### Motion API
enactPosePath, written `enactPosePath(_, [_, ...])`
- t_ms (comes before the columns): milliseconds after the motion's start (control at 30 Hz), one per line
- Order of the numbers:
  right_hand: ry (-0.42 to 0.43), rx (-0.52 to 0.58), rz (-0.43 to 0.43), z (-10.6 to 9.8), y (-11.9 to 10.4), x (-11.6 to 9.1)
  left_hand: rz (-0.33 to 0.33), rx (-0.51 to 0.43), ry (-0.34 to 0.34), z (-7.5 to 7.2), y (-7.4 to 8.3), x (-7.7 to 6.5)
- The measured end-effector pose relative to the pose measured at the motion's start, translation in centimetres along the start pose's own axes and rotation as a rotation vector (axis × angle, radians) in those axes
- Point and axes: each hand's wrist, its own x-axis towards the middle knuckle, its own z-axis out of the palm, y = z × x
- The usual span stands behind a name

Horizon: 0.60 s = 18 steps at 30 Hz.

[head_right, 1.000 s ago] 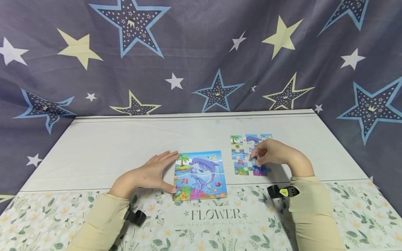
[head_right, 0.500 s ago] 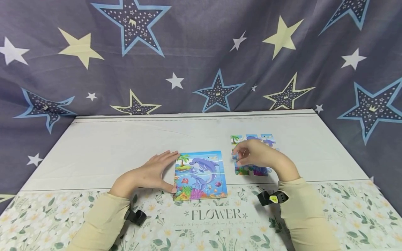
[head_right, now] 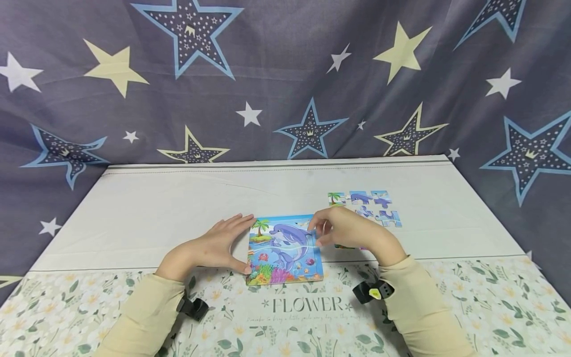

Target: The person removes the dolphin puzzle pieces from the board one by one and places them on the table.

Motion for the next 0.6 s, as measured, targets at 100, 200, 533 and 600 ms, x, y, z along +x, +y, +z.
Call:
enactPosePath(100, [-0.004, -0.003, -0.011, 0.5, -0.4, 0.3, 0.004, -0.003, 0.001, 0.0, 0.0, 0.0])
enactPosePath(200, [-0.011, -0.021, -0.025, 1.0, -0.7, 0.6, 0.003, 0.002, -0.002, 0.0, 0.0, 0.0])
enactPosePath(533, [-0.053, -0.051, -0.024, 2.3, -1.8, 0.9, -0.001, -0.001, -0.002, -0.1, 0.0, 0.0])
enactPosePath(600, [-0.059, -0.061, -0.026, 2.4, -2.0, 0.9, 0.003, -0.003, 0.000, -0.1, 0.0, 0.0])
